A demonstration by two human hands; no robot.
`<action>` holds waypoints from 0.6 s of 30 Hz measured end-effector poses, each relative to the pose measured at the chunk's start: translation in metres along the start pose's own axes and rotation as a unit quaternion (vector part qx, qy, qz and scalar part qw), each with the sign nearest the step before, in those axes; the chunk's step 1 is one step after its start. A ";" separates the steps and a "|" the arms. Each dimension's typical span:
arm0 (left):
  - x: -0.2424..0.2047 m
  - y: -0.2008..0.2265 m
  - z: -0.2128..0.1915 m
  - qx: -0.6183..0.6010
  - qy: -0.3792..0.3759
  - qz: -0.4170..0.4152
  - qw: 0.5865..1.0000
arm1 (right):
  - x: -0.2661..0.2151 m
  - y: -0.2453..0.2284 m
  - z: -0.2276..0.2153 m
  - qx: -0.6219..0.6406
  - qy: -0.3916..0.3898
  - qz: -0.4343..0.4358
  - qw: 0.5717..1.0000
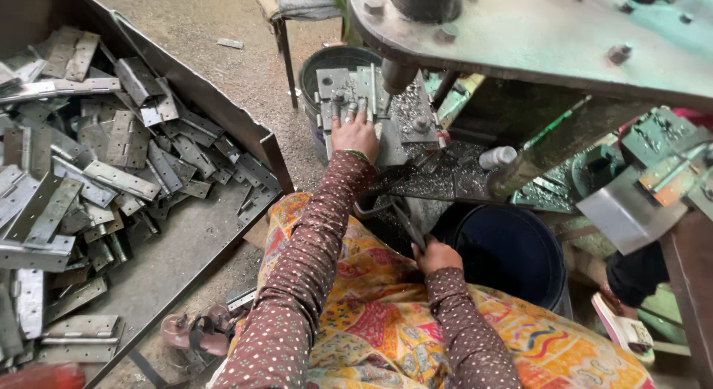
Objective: The person repeatedly picks up metal hinge pieces from a bin, places them under a drill press, and operates the machine to drill holes. After each cycle, the person removes the processed piece and returns it to the bin. The task is performed continuously throughout the clip.
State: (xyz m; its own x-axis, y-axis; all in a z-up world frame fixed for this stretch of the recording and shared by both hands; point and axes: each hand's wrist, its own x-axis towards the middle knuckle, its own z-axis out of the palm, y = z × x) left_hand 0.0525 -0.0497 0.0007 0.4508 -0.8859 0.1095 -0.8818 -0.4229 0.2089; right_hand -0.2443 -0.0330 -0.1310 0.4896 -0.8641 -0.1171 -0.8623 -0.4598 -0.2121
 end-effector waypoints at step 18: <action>-0.183 -0.253 0.025 -0.052 0.313 -0.223 0.922 | 0.026 0.001 -0.068 -0.120 -0.110 0.029 0.986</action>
State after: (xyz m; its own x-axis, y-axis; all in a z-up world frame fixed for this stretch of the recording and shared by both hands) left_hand 0.1894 0.2146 -0.0968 0.7857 -0.3306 0.5229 -0.5859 -0.6690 0.4574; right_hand -0.2412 -0.0700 -0.0684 0.4319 -0.8374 -0.3349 -0.8825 -0.4690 0.0345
